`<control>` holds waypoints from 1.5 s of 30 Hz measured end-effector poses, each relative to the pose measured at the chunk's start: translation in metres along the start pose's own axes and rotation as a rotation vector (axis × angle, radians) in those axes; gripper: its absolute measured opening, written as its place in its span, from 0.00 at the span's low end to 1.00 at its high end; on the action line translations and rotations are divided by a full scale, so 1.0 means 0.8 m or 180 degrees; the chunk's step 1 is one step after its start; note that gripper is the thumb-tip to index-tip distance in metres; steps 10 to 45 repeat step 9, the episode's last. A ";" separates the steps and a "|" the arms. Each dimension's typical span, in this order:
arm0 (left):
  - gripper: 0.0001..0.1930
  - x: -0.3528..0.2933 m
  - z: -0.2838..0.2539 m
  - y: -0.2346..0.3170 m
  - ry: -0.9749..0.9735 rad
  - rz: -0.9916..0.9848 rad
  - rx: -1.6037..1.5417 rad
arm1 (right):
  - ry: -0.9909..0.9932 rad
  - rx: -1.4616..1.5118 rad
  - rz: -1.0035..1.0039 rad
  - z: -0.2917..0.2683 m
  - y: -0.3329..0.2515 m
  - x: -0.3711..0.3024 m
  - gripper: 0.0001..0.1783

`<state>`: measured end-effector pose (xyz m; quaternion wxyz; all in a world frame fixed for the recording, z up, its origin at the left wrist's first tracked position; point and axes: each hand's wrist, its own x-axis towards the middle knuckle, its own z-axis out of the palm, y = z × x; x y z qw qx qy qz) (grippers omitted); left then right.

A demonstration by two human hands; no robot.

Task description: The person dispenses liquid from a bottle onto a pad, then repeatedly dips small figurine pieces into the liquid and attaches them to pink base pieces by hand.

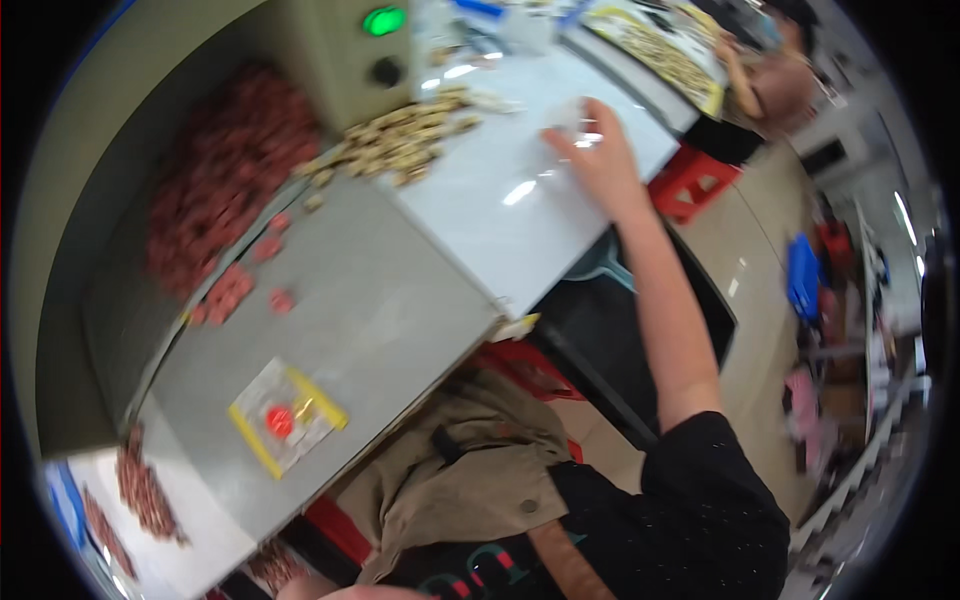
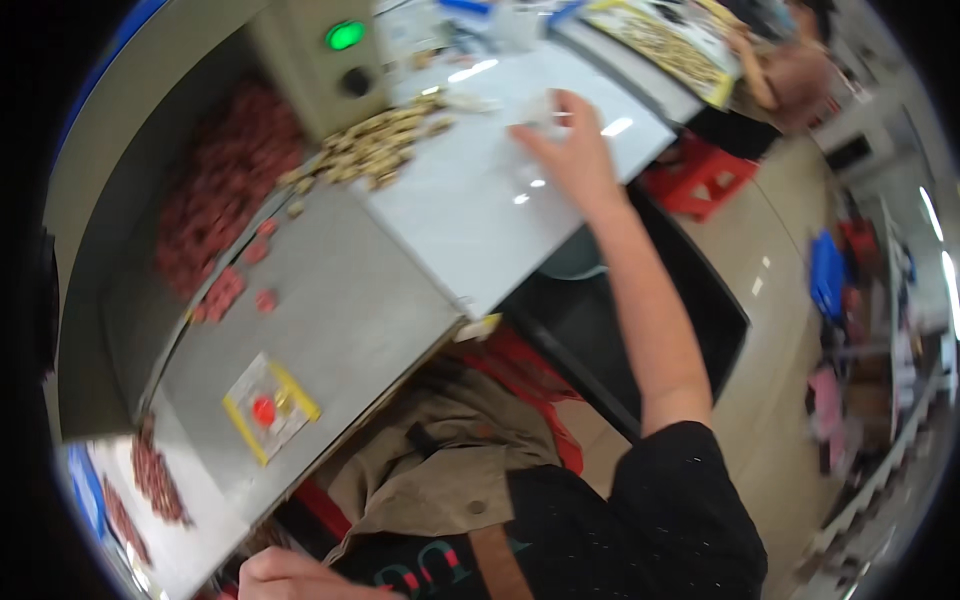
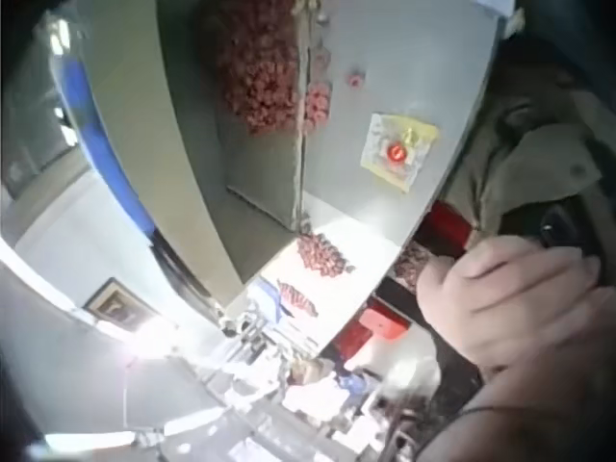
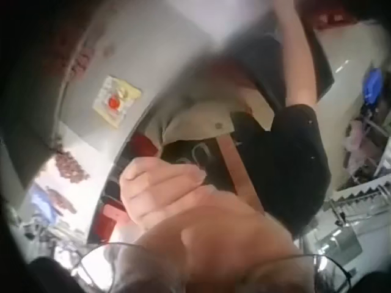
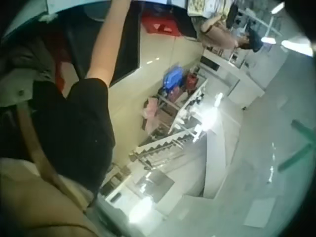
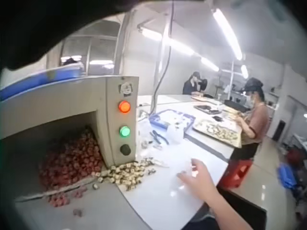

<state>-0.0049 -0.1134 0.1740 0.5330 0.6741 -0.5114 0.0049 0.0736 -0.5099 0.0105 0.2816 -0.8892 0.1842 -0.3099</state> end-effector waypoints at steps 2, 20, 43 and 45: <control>0.11 0.000 -0.024 -0.010 -0.0852 0.0361 -0.0002 | -0.0255 -0.0074 0.0082 0.003 -0.009 -0.005 0.24; 0.29 -0.107 -0.028 -0.040 -0.1142 -0.0008 -0.0838 | -0.0920 0.1004 -0.0131 0.033 -0.006 -0.028 0.15; 0.29 -0.107 -0.028 -0.040 -0.1142 -0.0008 -0.0838 | -0.0920 0.1004 -0.0131 0.033 -0.006 -0.028 0.15; 0.29 -0.107 -0.028 -0.040 -0.1142 -0.0008 -0.0838 | -0.0920 0.1004 -0.0131 0.033 -0.006 -0.028 0.15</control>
